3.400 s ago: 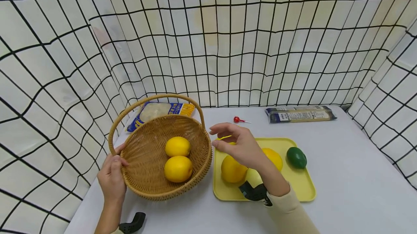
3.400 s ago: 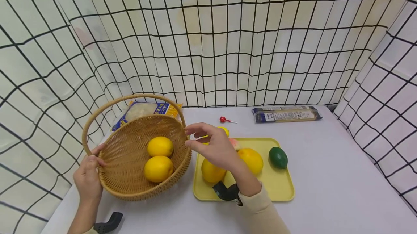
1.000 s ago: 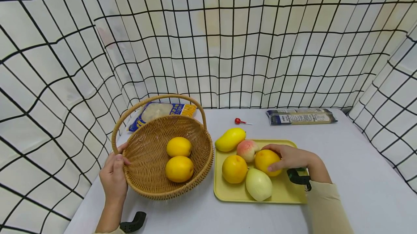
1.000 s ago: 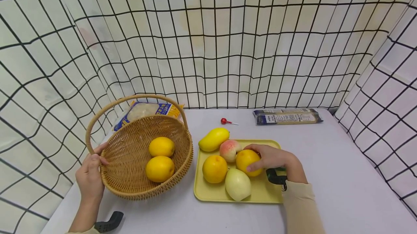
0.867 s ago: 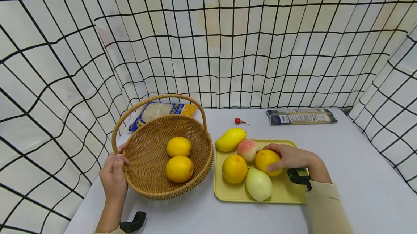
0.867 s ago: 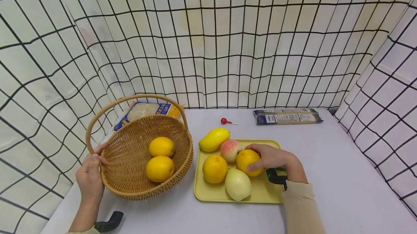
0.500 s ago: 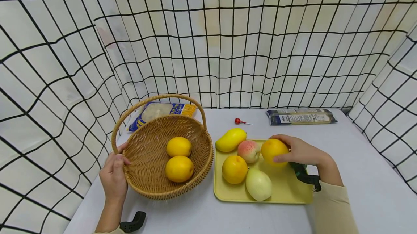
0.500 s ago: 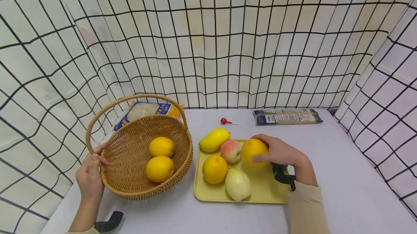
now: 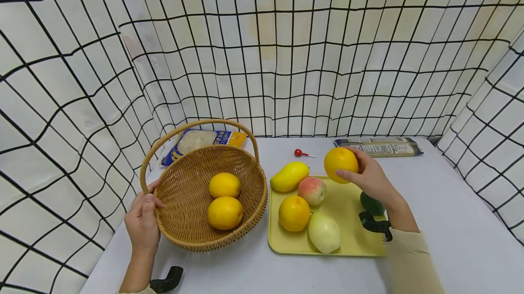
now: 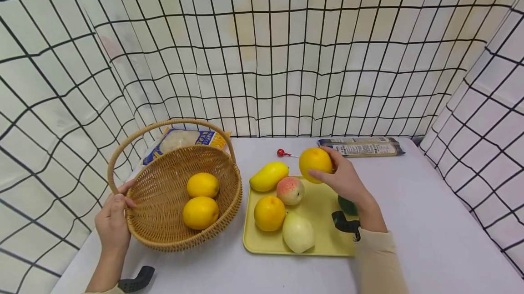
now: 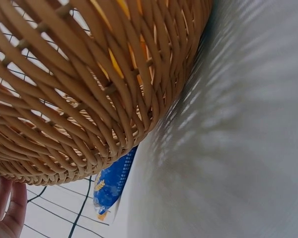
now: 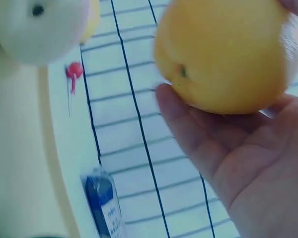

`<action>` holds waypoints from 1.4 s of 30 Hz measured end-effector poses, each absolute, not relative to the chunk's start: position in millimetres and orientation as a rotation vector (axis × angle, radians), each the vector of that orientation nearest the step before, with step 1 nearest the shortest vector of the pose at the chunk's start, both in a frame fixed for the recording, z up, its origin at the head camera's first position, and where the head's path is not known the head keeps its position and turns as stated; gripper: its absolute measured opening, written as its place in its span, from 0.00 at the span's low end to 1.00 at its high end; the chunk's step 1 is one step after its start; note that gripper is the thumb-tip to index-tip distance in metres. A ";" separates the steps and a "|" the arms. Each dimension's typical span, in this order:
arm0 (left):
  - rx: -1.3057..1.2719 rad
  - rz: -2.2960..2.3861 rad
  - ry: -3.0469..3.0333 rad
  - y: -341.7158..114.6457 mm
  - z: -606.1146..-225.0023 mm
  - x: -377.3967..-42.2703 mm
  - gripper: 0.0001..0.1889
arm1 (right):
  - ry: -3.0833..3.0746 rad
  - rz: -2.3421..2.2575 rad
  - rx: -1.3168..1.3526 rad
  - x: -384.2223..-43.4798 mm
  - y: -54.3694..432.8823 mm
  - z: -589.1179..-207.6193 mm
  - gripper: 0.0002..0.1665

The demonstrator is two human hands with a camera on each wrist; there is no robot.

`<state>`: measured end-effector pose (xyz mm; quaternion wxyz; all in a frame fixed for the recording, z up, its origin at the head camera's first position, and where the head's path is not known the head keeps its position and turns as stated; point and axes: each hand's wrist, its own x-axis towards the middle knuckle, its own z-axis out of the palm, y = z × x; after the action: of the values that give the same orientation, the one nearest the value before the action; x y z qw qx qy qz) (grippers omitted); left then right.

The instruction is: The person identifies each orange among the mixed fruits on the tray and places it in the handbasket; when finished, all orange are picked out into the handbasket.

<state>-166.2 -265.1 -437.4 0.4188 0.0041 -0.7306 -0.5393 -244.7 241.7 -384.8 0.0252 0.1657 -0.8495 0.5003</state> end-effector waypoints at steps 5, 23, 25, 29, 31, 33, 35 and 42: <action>0.027 -1.348 -1.850 -267.4 -439.0 -166.7 0.20 | -2.502 1.654 0.610 -241.7 220.1 -383.4 0.38; 0.039 -1.340 -1.851 -267.7 -435.9 -162.8 0.20 | -2.445 1.757 0.690 -212.4 133.7 -375.0 0.40; 0.040 -1.333 -1.852 -268.4 -436.8 -162.9 0.20 | -2.450 1.778 0.715 -208.6 126.4 -374.3 0.40; 0.049 -1.328 -1.850 -270.3 -439.1 -163.1 0.20 | -2.447 1.813 0.801 -201.5 114.0 -373.6 0.38; 0.051 -1.331 -1.844 -270.5 -439.3 -162.5 0.20 | -2.432 1.842 0.838 -198.9 108.1 -373.7 0.36; 0.052 -1.336 -1.835 -270.0 -438.4 -162.0 0.20 | -2.411 1.890 0.852 -196.4 101.9 -373.6 0.36; 0.045 -1.343 -1.828 -268.4 -437.0 -161.7 0.20 | -2.392 1.918 0.850 -194.4 95.4 -373.7 0.36; 0.013 -1.328 -1.824 -264.0 -435.6 -165.8 0.20 | -2.366 1.902 0.886 -190.7 74.9 -372.3 0.36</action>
<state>-165.8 -264.0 -435.6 0.4284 0.0053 -0.7304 -0.5319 -190.7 74.9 -372.3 -0.0103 0.2803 -0.7482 0.6013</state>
